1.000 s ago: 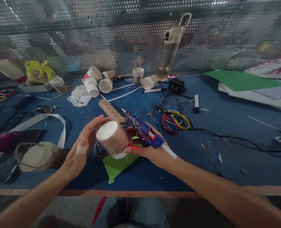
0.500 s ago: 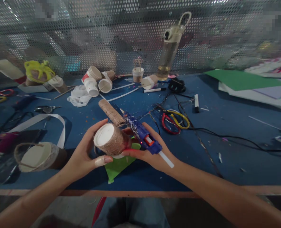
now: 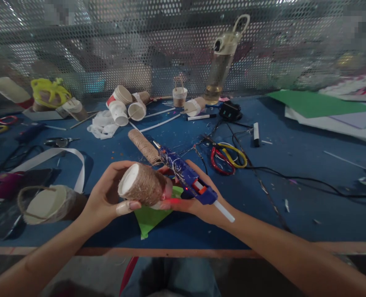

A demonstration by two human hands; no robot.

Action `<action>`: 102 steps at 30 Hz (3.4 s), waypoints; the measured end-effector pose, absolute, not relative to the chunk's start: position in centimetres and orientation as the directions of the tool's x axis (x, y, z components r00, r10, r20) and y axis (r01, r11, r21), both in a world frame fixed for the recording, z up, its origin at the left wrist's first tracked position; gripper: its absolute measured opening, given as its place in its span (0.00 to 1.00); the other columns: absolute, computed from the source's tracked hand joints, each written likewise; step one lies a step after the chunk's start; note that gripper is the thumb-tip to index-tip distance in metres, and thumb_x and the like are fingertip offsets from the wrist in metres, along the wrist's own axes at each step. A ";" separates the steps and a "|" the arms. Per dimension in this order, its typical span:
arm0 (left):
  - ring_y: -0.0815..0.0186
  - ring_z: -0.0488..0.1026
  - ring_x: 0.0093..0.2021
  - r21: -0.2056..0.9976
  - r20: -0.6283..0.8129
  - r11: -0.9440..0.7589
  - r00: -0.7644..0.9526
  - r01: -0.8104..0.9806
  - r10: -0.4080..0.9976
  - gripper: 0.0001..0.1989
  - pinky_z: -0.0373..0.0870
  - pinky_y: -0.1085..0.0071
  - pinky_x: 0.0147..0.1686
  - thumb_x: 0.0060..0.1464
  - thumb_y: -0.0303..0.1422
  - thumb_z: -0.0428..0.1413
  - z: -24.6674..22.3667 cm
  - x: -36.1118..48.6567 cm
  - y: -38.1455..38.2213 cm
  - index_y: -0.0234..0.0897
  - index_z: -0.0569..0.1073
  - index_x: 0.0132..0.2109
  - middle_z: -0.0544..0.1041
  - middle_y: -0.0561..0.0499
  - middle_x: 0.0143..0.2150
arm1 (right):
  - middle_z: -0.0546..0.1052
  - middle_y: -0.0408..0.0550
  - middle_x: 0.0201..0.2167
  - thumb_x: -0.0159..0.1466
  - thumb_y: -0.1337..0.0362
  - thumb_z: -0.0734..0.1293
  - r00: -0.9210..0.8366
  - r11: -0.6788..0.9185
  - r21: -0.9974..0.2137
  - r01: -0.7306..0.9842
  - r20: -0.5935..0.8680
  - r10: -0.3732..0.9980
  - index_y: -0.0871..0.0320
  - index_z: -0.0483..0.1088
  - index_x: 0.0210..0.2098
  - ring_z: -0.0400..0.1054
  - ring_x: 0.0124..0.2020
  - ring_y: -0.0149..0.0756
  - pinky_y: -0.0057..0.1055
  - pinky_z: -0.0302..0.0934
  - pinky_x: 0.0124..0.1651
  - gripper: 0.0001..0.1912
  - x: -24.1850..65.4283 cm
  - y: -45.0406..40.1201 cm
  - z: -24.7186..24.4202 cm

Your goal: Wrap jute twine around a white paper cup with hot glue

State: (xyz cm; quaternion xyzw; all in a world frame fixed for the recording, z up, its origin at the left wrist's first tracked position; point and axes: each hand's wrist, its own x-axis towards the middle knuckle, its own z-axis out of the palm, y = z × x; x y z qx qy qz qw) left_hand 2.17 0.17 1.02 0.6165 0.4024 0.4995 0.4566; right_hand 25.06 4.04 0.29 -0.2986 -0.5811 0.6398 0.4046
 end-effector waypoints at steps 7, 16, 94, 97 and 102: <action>0.63 0.72 0.50 0.975 0.220 -0.214 0.131 -0.060 0.967 0.26 0.69 0.72 0.48 0.48 0.31 0.68 0.9 1.8 0.9 0.51 0.73 0.54 0.75 0.54 0.50 | 0.78 0.44 0.50 0.52 0.62 0.79 -0.459 -0.024 -0.968 -0.250 0.096 0.883 0.50 0.67 0.38 0.76 0.50 0.44 0.42 0.74 0.51 0.20 24.9 4.4 -0.2; 0.61 0.73 0.55 0.957 0.060 -0.008 0.170 -0.291 0.984 0.26 0.70 0.72 0.50 0.53 0.35 0.64 0.6 1.7 1.0 0.50 0.72 0.59 0.77 0.53 0.56 | 0.78 0.42 0.34 0.61 0.61 0.73 -0.370 0.187 -0.982 -0.014 0.178 0.912 0.53 0.67 0.30 0.75 0.40 0.36 0.36 0.71 0.46 0.11 25.5 5.0 0.2; 0.54 0.73 0.54 0.973 0.027 -0.049 -0.099 -0.228 0.995 0.22 0.72 0.64 0.49 0.52 0.38 0.65 1.7 1.7 0.9 0.49 0.76 0.55 0.78 0.50 0.53 | 0.59 0.39 0.24 0.61 0.66 0.65 -0.646 0.718 -0.616 0.324 0.411 0.644 0.53 0.55 0.27 0.53 0.24 0.30 0.30 0.45 0.27 0.13 27.0 4.1 1.0; 0.54 0.73 0.54 0.976 0.032 -0.056 -0.118 -0.209 0.992 0.22 0.71 0.64 0.49 0.51 0.37 0.65 1.7 1.8 0.9 0.49 0.76 0.54 0.78 0.51 0.52 | 0.59 0.39 0.24 0.61 0.66 0.66 -0.640 0.715 -0.615 0.332 0.410 0.650 0.53 0.55 0.26 0.53 0.24 0.30 0.30 0.45 0.27 0.13 27.0 4.1 1.0; 0.54 0.73 0.52 0.981 0.046 -0.069 -0.130 -0.182 0.990 0.22 0.71 0.62 0.50 0.48 0.35 0.67 1.6 2.0 0.9 0.49 0.76 0.52 0.78 0.51 0.50 | 0.59 0.39 0.24 0.59 0.66 0.66 -0.662 0.727 -0.589 0.353 0.392 0.639 0.53 0.54 0.27 0.54 0.23 0.30 0.31 0.44 0.27 0.13 27.1 3.9 0.8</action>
